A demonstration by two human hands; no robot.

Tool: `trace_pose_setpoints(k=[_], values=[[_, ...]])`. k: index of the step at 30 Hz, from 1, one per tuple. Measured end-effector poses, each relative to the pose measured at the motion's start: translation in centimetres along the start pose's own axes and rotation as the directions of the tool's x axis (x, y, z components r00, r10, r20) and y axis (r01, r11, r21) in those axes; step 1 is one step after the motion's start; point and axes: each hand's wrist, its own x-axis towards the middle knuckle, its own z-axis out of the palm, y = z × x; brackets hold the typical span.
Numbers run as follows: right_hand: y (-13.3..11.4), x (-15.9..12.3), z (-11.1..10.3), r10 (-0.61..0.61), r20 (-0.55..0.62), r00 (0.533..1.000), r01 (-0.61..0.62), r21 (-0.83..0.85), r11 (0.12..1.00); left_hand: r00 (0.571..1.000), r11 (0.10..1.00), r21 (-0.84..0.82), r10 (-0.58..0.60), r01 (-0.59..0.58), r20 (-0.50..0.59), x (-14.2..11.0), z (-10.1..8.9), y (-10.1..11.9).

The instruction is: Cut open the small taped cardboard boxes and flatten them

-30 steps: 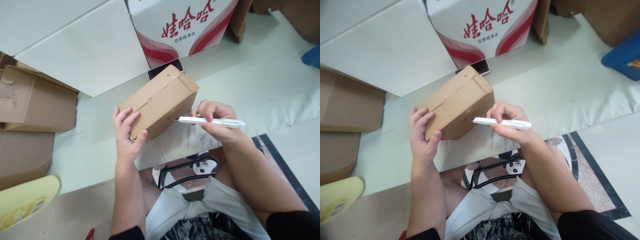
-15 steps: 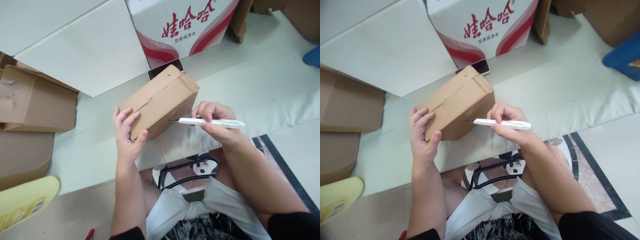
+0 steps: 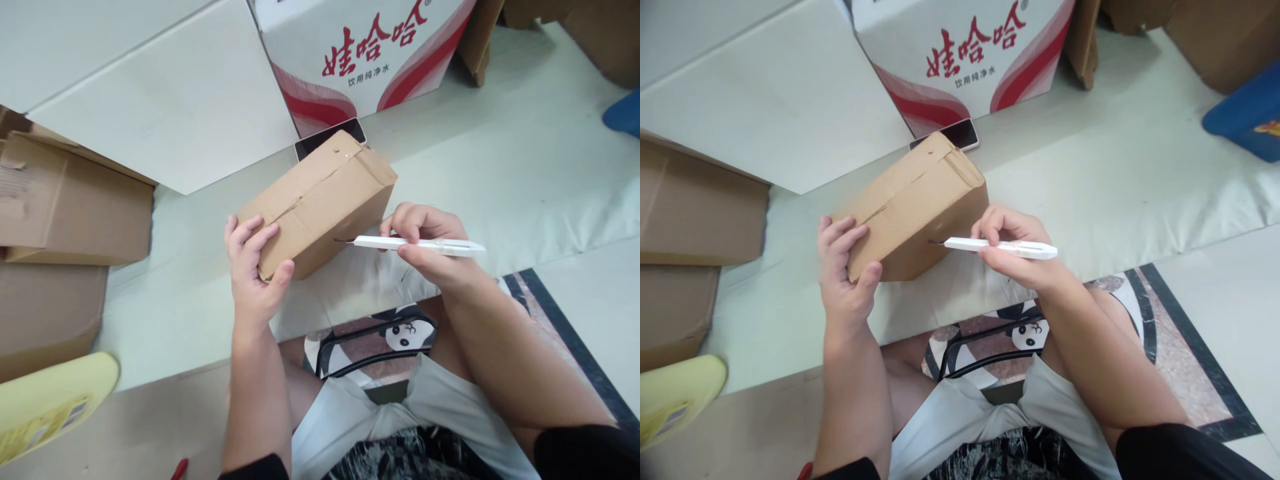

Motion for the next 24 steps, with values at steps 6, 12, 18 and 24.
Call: trace_pose_setpoints(k=[6, 12, 18, 24], values=[[-0.1, 0.4, 0.6, 0.035, -0.072, 0.997, -0.028, 0.097, 0.995, 1.0, 1.0, 0.009, 0.0, 0.0, -0.006, 0.0, 0.0, 0.2], [-1.0, 0.9, 0.7, 0.175, -0.158, 0.972, -0.145, 0.186, 0.972, 1.0, 1.0, 0.022, -0.02, 0.02, -0.003, 0.2, -0.1, 0.3], [-1.5, 0.9, 1.0, 0.208, -0.25, 0.945, -0.159, 0.204, 0.966, 1.0, 1.0, 0.026, 0.007, -0.007, 0.013, 0.1, -0.1, 0.2], [-1.6, 0.8, 0.8, 0.223, -0.261, 0.939, -0.159, 0.244, 0.956, 1.0, 0.999, 0.036, -0.011, 0.011, 0.0, 0.2, 0.1, 0.3]])
